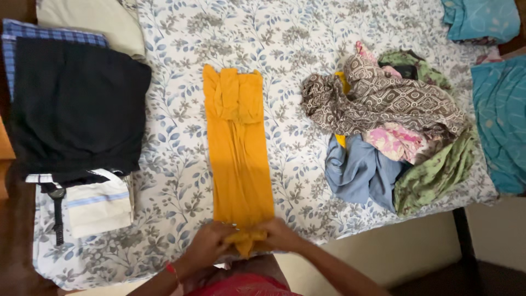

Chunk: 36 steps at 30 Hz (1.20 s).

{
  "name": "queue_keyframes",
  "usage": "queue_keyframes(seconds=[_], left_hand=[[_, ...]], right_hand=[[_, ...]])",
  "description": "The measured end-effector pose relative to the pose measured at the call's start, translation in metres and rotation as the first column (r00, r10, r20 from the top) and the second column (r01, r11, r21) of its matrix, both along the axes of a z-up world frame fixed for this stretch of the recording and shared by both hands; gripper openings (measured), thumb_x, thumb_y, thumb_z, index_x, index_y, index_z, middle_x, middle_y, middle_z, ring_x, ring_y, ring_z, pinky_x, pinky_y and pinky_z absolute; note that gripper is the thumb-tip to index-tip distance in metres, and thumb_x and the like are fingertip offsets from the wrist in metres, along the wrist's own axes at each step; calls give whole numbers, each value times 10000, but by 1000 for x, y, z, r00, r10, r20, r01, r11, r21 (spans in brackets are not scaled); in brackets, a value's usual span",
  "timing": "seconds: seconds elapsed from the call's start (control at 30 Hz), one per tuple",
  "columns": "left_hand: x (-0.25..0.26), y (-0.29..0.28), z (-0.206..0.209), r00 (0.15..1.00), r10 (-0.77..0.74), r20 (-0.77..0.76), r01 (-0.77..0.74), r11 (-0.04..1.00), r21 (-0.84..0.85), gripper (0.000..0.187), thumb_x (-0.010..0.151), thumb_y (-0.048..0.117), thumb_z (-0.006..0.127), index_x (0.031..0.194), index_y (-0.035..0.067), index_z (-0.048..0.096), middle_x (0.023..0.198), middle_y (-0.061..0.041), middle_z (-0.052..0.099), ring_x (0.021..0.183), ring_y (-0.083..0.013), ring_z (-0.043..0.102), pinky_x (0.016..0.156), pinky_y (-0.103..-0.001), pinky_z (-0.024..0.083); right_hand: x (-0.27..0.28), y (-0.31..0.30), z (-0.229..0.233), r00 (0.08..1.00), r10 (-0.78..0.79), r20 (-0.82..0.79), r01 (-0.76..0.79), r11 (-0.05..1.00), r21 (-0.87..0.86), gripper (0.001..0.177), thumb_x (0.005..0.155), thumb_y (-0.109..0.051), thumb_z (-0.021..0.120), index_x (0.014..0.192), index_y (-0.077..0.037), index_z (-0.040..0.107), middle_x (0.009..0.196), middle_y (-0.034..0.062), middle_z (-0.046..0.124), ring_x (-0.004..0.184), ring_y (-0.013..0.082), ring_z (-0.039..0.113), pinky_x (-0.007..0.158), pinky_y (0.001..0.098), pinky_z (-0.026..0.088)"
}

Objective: The person folds a yellow t-shirt and a pair of patterned shorts on a bed, placing them onto a stack of folded items.

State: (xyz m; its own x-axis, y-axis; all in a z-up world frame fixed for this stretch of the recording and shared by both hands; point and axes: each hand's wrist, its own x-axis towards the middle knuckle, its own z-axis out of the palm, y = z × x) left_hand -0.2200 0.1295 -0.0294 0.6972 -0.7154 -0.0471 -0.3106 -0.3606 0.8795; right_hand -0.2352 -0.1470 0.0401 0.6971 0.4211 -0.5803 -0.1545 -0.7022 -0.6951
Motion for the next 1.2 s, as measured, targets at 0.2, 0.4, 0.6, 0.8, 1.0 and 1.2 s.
queue_keyframes(seconds=[0.2,0.4,0.6,0.8,1.0,1.2], left_hand=[[115,-16,-28,662,65,-747,-323,924,-205,404,1009,364,590,1110,20,776,962,-176,793,711,-243,652,594,-357,499],[174,-10,15,300,-81,-950,-506,831,-231,741,968,489,505,1584,113,341,1417,-124,631,1129,-211,701,891,-361,561],[164,-14,15,481,174,-859,-596,783,-176,920,870,117,677,1637,246,186,1319,-229,608,1100,-239,660,878,-383,545],[171,-47,-13,706,224,-672,-635,620,-461,987,795,-98,712,1593,192,209,1361,-146,593,1197,-207,615,988,-345,529],[183,-41,29,866,293,-406,-456,797,-396,574,840,-153,640,1356,95,675,1358,-103,696,1272,-187,620,1052,-286,473],[244,-28,65,904,297,-307,-411,802,-434,580,829,-195,567,1311,99,695,1338,-85,702,1260,-171,624,1050,-276,489]], right_hand=[[121,-18,21,943,-255,-215,296,937,185,307,989,-246,691,1174,-3,719,1141,168,746,1031,230,699,904,382,605],[213,-28,3,826,-520,-217,553,822,138,636,925,-407,657,1468,-101,536,1411,86,600,1306,228,583,1089,403,482],[190,-50,-2,759,-616,-211,648,686,331,635,966,-425,603,1497,-93,499,1409,111,630,1277,208,595,1019,410,500],[170,-33,-7,746,-643,-172,654,660,369,760,813,-94,782,1481,-166,427,1289,89,654,1125,223,649,996,380,536],[182,-38,-12,808,-580,109,470,744,474,454,854,29,741,1294,-62,679,1264,87,678,1130,193,637,1000,350,538],[251,-39,33,780,-588,214,424,748,510,380,865,16,713,1240,-43,695,1258,71,686,1154,182,637,1016,316,528]])
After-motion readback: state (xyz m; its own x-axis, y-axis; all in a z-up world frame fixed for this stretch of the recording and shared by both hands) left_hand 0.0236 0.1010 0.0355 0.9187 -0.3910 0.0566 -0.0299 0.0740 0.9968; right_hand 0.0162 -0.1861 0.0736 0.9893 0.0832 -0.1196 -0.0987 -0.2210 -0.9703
